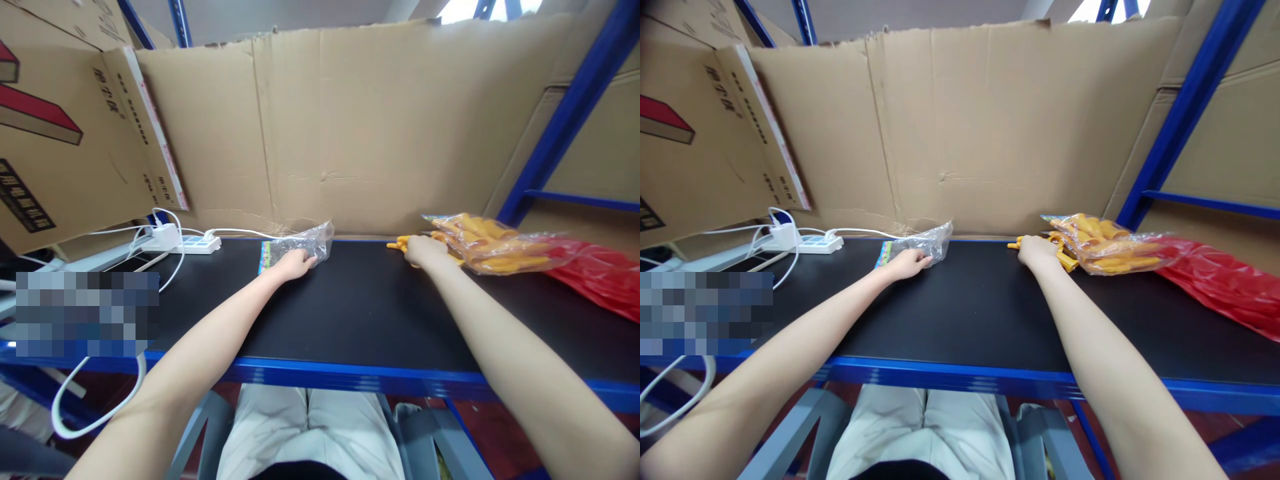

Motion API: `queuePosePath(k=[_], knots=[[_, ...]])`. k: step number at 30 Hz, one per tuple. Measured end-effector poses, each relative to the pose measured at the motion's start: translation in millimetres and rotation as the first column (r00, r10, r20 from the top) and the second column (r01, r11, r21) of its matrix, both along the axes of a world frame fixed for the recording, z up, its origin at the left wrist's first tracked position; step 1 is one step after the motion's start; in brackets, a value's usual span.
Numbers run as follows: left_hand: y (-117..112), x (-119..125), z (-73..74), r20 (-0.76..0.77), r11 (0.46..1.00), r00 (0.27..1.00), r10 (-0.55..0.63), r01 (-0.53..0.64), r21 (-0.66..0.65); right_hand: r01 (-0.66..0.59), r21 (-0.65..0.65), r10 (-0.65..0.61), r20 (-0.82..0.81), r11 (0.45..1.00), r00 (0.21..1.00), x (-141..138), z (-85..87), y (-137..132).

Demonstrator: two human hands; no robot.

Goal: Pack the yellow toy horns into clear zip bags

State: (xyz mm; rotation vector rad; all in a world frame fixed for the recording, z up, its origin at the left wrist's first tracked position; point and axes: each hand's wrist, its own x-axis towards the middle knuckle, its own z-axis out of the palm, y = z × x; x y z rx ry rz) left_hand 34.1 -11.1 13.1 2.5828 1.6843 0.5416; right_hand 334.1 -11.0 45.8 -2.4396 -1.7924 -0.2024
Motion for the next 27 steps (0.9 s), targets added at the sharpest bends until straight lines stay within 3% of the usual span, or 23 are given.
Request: queuePosePath(k=[5, 10, 16, 22, 27], knots=[[4, -1, -2.0, 0.019, 0.998, 0.999, 0.042, -0.041, -0.051, -0.084, -0.143, 0.090, 0.041, 0.986, 0.995, 4, -7.4, 9], [6, -4, -2.6, -0.036, 0.992, 0.992, 0.124, -0.124, 0.022, -0.218, -0.202, 0.236, 0.069, 0.955, 0.969, -10, -0.7, 6], [5, -6, 1.2, -0.023, 0.975, 0.975, 0.220, -0.220, 0.006, -0.366, -0.293, 0.358, -0.081, 0.883, 0.930, -37, 10.8, -14], [-2, -3, 0.9, -0.048, 0.993, 0.993, 0.107, -0.109, -0.053, -0.440, -0.323, 0.427, -0.114, 0.838, 0.897, -55, 17.4, -29], [-14, 5, 4.9, -0.181, 0.951, 0.983, 0.024, -0.078, -0.298, -0.427, -0.366, 0.376, -0.206, 0.827, 0.904, -54, 15.0, -29]])
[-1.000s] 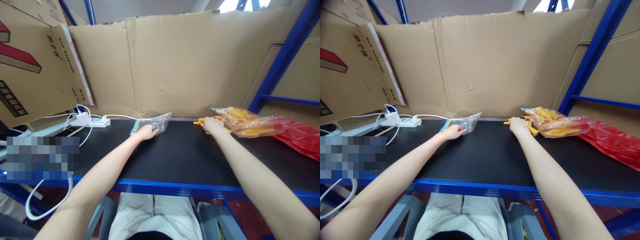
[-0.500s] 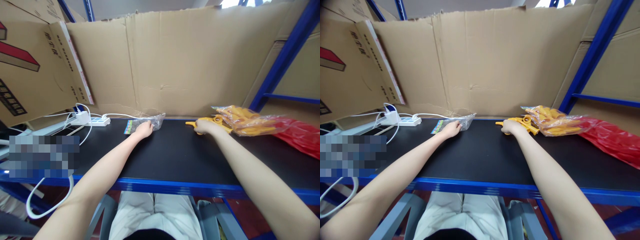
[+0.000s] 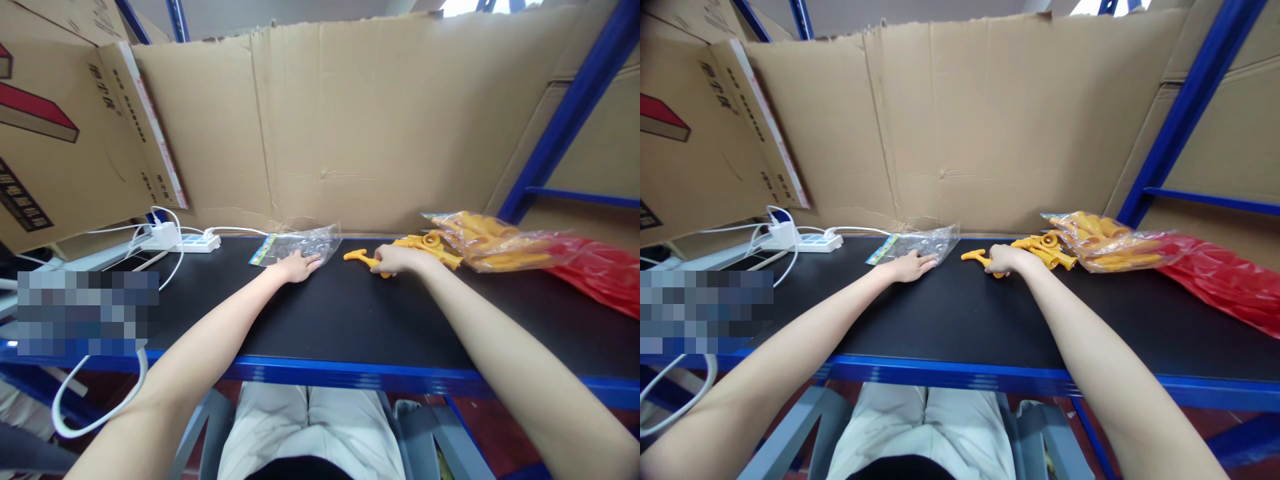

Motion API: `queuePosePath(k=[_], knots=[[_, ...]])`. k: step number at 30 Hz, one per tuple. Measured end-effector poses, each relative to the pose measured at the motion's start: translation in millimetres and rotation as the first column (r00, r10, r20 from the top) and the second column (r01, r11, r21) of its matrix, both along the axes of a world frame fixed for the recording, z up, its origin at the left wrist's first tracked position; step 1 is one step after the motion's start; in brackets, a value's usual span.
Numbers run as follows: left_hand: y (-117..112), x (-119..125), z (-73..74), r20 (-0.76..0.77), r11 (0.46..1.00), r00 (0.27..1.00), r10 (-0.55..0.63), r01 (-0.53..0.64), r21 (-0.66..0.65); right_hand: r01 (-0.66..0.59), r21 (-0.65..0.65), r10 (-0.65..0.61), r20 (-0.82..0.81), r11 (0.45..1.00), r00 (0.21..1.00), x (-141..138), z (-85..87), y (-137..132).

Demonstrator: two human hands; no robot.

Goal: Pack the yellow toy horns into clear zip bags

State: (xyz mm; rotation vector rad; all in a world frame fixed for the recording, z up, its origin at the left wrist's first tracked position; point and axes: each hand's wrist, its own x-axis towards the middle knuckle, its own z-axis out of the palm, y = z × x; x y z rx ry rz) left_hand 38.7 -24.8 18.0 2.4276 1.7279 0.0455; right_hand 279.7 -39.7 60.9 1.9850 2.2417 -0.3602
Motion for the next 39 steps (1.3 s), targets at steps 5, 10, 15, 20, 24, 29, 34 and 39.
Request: queuePosePath(k=[5, 10, 15, 20, 24, 29, 34, 39], knots=[[0, 0, -1.2, -0.034, 0.997, 0.999, -0.021, 0.018, -0.080, 0.024, 0.048, -0.022, -0.049, 0.999, 0.999, 8, 3.7, 2], [5, 0, -2.1, 0.009, 0.990, 0.990, -0.139, 0.139, 0.006, 0.081, 0.295, -0.036, -0.154, 0.952, 0.987, 16, 11.0, 4], [7, 2, -2.0, 0.149, 0.968, 0.958, -0.245, 0.233, 0.092, 0.007, 0.397, 0.158, -0.380, 0.918, 0.911, 10, 5.0, 7], [8, 0, -5.1, 0.195, 0.967, 0.949, -0.246, 0.228, 0.111, -0.232, 0.227, 0.311, -0.427, 0.946, 0.849, 2, -2.7, 5], [9, -1, -7.7, 0.214, 0.978, 0.955, -0.207, 0.200, 0.050, -0.273, 0.097, 0.289, -0.381, 0.957, 0.878, 9, -4.6, 8], [10, -1, -10.9, 0.146, 0.985, 0.974, -0.174, 0.172, 0.027, -0.218, 0.019, 0.213, -0.309, 0.976, 0.927, 17, -5.4, 12], [11, -4, -12.4, 0.069, 0.981, 0.980, -0.187, 0.189, -0.036, -0.172, 0.035, 0.175, -0.252, 0.984, 0.952, 16, -2.6, 9], [11, -6, -12.7, 0.078, 0.980, 0.977, -0.196, 0.198, -0.024, -0.159, 0.220, 0.218, -0.279, 0.962, 0.935, 11, 5.7, 1]])
